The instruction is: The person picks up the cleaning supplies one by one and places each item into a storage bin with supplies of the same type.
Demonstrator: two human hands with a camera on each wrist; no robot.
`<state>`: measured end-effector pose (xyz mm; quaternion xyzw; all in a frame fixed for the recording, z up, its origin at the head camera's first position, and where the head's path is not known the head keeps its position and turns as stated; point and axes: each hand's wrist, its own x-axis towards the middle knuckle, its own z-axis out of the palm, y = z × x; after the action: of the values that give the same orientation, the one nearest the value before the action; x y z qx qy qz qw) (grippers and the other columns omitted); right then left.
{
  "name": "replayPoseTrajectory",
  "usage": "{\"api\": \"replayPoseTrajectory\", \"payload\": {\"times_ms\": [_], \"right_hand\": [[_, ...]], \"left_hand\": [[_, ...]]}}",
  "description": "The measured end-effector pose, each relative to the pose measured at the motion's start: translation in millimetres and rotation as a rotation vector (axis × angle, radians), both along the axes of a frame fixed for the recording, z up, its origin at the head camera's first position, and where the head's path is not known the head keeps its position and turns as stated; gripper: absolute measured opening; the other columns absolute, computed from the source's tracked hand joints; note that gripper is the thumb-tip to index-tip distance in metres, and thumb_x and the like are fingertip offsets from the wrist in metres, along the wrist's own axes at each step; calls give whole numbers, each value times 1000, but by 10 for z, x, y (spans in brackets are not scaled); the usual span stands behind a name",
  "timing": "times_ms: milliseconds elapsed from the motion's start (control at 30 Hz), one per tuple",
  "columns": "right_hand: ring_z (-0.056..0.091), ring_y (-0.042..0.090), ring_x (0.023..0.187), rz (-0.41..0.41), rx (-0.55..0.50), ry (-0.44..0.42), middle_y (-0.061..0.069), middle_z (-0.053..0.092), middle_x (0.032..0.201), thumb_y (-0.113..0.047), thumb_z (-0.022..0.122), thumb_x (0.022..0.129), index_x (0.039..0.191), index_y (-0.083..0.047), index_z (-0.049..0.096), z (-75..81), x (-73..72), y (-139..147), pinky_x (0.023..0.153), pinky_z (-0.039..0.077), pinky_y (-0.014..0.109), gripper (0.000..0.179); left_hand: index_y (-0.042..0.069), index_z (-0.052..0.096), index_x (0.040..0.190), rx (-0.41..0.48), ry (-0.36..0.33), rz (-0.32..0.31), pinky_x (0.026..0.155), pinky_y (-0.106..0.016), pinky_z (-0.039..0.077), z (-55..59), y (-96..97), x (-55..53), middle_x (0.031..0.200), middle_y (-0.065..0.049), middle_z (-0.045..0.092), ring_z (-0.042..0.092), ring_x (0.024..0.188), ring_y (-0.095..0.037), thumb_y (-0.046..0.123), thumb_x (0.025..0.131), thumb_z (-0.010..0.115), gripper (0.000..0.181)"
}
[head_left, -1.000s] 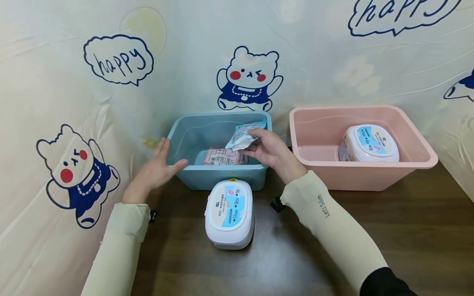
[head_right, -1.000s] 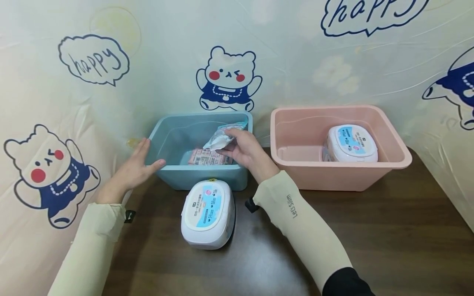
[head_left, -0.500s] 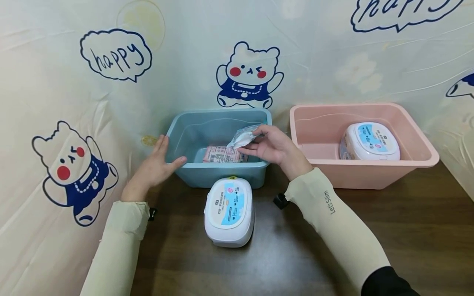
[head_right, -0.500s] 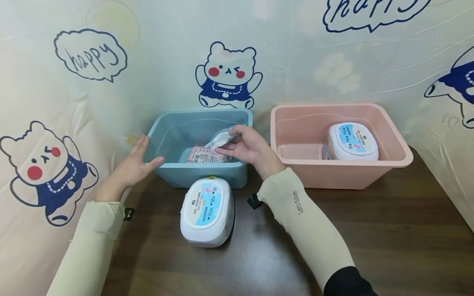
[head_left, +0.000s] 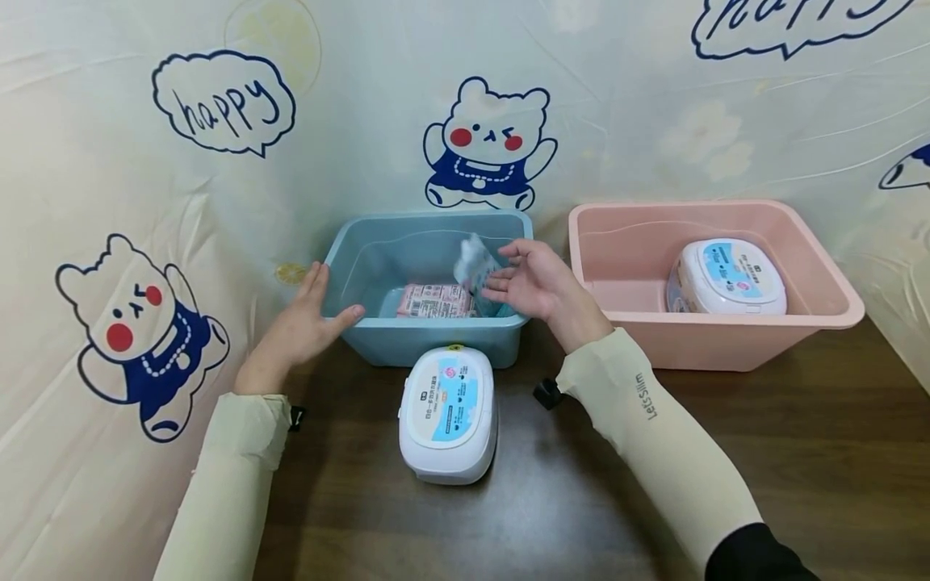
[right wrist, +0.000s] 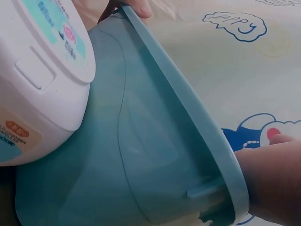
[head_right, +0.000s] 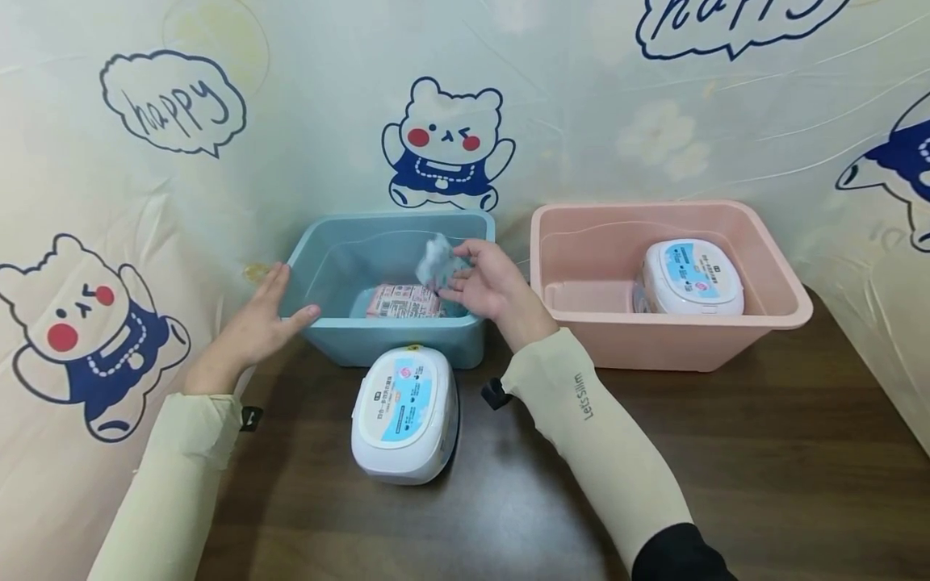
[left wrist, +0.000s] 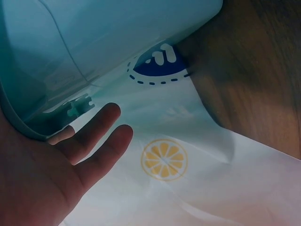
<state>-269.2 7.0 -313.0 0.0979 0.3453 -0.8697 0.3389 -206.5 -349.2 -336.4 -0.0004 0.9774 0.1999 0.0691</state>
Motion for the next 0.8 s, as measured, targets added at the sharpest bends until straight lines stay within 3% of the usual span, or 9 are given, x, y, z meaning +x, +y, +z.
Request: {"api": "replayPoseTrajectory", "payload": {"times_ms": [200, 367, 433, 567, 667, 800], "right_hand": [[13, 37, 151, -28, -2, 43, 19, 4, 167, -11, 42, 103, 160, -30, -17, 3, 24, 12, 118, 21, 52, 84], [33, 39, 145, -4, -12, 144, 20, 30, 160, -12, 40, 106, 162, -17, 15, -15, 68, 65, 115, 30, 52, 62], [44, 39, 139, 9, 23, 206, 21, 43, 152, -14, 40, 107, 157, -9, 30, -20, 94, 102, 112, 36, 50, 51], [62, 35, 118, 30, 136, 333, 20, 61, 127, -14, 40, 108, 150, -3, 38, -11, 151, 182, 102, 48, 45, 44], [68, 29, 101, 35, 189, 398, 16, 66, 111, -14, 40, 108, 142, -1, 45, 19, 192, 234, 96, 52, 43, 36], [70, 25, 91, 25, 249, 470, 13, 69, 101, -14, 39, 108, 130, -3, 52, 62, 226, 288, 91, 55, 41, 27]], "left_hand": [[16, -14, 160, -2, -4, 2, 106, -76, 19, -11, -9, -6, 167, -6, -19, 8, 147, -54, 78, 91, 46, 111], [16, -13, 161, -7, 3, 10, 103, -78, 20, -7, 8, -5, 167, -7, -18, 9, 146, -55, 79, 90, 46, 112], [16, -13, 161, -8, 5, 10, 103, -78, 20, -6, 15, -7, 167, -7, -17, 8, 147, -55, 79, 89, 46, 112], [15, -12, 161, -10, 9, 4, 104, -77, 20, -5, 17, -10, 167, -8, -17, 8, 147, -54, 78, 91, 46, 111], [14, -12, 161, -12, 12, -1, 105, -77, 20, 4, 20, -3, 167, -8, -17, 9, 146, -55, 77, 92, 46, 110], [15, -12, 161, -14, 11, -1, 105, -77, 20, 8, 17, 7, 167, -8, -17, 9, 147, -55, 77, 91, 46, 110]]}}
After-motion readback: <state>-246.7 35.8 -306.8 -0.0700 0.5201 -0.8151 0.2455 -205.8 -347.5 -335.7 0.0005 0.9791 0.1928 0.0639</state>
